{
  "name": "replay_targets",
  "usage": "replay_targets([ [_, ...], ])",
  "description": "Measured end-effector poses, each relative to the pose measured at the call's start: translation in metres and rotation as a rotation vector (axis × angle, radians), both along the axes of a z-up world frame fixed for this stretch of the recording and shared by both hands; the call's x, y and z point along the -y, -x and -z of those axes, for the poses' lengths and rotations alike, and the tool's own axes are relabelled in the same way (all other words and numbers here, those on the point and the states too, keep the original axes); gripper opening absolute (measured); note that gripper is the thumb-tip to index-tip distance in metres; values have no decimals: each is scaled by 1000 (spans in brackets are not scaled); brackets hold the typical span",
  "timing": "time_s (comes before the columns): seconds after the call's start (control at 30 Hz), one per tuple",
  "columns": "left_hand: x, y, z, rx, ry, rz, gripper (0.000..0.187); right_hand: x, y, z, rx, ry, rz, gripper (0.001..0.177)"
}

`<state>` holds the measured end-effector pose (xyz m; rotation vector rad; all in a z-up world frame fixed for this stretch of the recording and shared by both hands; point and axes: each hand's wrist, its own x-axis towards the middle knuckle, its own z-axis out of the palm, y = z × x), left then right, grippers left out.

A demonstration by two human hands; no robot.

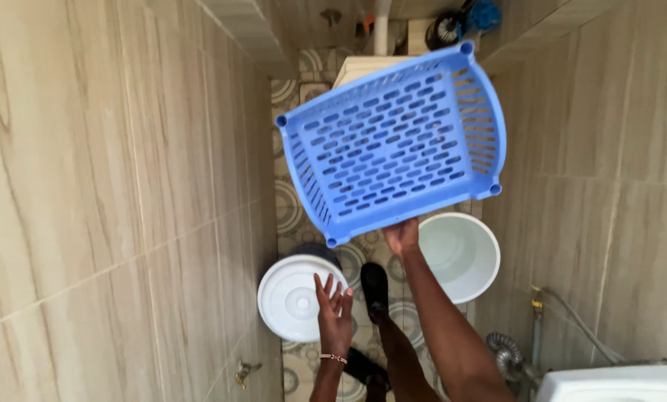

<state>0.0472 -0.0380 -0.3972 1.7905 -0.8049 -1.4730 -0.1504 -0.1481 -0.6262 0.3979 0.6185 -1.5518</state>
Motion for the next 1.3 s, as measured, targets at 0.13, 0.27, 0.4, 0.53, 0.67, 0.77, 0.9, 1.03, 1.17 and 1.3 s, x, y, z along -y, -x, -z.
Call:
replay_targets([
  [0.13, -24, -3, -9, -2, -117, -14, 90, -1, 8, 0, -107, -26, -51, 27],
  [0.27, -27, -4, -11, -39, -32, 8, 86, -10, 16, 0, -161, 54, -48, 24],
  [0.4, -10, -1, -18, 13, 8, 57, 78, -19, 24, -20, -261, -73, -172, 34],
  [0.53, 37, 13, -25, 69, 126, 102, 78, -30, 29, -68, -189, 139, -157, 60],
  [0.67, 83, 27, -32, 23, 185, 111, 76, -31, 29, -74, -52, 72, -102, 77],
  [0.77, 102, 32, -27, 7, 202, -14, 58, -26, 29, -28, -203, -103, -232, 64],
  [0.9, 102, 31, -27, 54, 167, 25, 61, -7, 32, 27, -414, -131, -478, 43],
  [1.03, 96, 32, -26, 137, 215, 93, 62, 13, 35, 45, -275, -290, -475, 37],
  [1.17, 81, 28, -20, 201, 191, 134, 59, -2, 43, 44, -277, -233, -518, 42],
  [1.3, 67, 30, -18, 183, 95, 84, 69, -8, 46, 38, -252, -119, -471, 43],
])
